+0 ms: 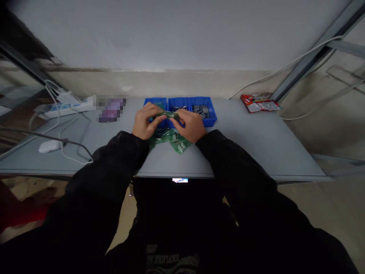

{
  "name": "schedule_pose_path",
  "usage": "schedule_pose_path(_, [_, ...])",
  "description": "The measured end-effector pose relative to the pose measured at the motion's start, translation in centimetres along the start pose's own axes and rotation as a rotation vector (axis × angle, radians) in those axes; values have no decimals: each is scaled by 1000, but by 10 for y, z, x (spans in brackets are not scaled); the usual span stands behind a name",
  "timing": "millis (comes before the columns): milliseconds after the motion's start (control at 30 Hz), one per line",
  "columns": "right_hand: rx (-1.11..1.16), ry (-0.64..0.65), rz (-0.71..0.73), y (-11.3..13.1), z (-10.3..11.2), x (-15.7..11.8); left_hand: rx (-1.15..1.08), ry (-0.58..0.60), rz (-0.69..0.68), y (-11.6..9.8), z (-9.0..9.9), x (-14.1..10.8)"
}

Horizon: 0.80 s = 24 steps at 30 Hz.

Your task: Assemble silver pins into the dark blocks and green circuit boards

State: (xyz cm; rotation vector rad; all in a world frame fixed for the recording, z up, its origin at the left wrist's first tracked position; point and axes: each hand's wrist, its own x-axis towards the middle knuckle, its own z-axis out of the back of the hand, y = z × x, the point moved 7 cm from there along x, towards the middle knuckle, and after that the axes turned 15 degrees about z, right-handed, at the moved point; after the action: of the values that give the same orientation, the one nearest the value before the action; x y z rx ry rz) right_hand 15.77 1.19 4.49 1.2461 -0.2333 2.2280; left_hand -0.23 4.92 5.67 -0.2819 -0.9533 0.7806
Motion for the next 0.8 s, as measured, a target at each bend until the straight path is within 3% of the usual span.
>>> schedule_pose_path(800, [-6,-2,21,1,0,0,48,18,35,2,-2,0])
